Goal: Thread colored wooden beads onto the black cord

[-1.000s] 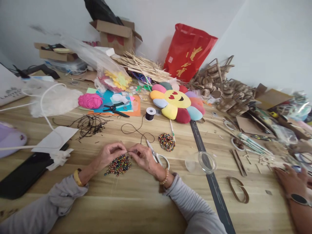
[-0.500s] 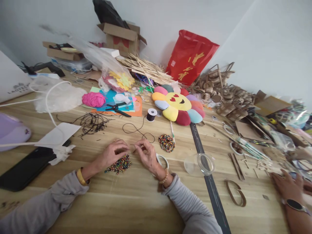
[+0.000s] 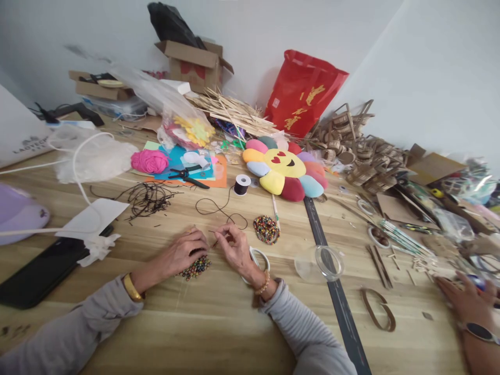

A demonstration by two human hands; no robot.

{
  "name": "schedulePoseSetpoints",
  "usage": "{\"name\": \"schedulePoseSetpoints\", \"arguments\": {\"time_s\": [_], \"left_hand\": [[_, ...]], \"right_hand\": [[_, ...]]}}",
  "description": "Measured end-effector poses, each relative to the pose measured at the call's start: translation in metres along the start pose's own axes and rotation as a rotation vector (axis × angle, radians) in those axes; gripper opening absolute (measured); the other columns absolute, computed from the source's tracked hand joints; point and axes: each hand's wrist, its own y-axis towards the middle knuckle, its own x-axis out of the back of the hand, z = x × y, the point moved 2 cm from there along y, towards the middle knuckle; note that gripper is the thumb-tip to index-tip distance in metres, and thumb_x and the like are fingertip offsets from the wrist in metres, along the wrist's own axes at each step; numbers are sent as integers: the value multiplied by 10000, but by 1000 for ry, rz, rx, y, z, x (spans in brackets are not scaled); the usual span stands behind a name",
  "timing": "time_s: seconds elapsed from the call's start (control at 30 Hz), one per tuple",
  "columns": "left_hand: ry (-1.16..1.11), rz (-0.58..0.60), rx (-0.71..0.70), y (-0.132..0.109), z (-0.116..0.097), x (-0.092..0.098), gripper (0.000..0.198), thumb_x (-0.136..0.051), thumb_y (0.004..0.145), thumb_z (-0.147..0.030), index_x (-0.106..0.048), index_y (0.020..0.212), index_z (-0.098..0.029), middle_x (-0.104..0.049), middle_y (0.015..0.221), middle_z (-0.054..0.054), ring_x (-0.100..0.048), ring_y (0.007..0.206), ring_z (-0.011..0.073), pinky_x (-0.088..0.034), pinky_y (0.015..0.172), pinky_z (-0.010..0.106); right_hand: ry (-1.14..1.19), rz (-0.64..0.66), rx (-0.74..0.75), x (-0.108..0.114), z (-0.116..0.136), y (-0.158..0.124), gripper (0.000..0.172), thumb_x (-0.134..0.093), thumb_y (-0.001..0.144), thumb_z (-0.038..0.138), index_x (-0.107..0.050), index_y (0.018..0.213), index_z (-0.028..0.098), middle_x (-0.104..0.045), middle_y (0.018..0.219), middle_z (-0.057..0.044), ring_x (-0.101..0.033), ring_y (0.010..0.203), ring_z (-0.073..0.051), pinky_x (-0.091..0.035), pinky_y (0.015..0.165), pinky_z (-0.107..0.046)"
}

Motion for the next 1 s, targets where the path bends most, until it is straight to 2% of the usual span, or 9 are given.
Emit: {"name": "schedulePoseSetpoints", "arguments": {"time_s": [0.37,0.6,0.87,1.0], "left_hand": [[117,-12,-13,-1,-3,-3,187,-559,935,-178,-699,812,-165,-628,852,45,-570,866,206,-436,853,359],[149,-14,40,0,-6,-6,152,-595,905,-172,-690,787,-163,-623,834,47,-571,861,216,-437,833,359],[112,-18,63,0,-5,-6,78,-660,856,-163,-707,794,-159,-637,827,54,-585,866,228,-446,839,370],[-7,-77,81,0,-2,-5,103,-639,860,-147,-695,775,-162,-641,811,47,-593,824,208,-463,806,350]], "right_hand": [[-55,51,29,-1,1,-1,196,-575,921,348,-601,817,184,-592,779,-18,-564,663,-114,-470,554,-213],[-74,68,35,-2,-1,-2,177,-577,918,331,-589,815,188,-578,742,-1,-563,635,-111,-467,552,-222],[-89,83,27,-2,1,-2,203,-574,920,363,-590,810,193,-584,747,-10,-569,631,-123,-467,544,-244],[-98,85,24,-3,2,-2,226,-571,918,380,-593,791,195,-583,748,-10,-562,637,-121,-471,549,-243]]}}
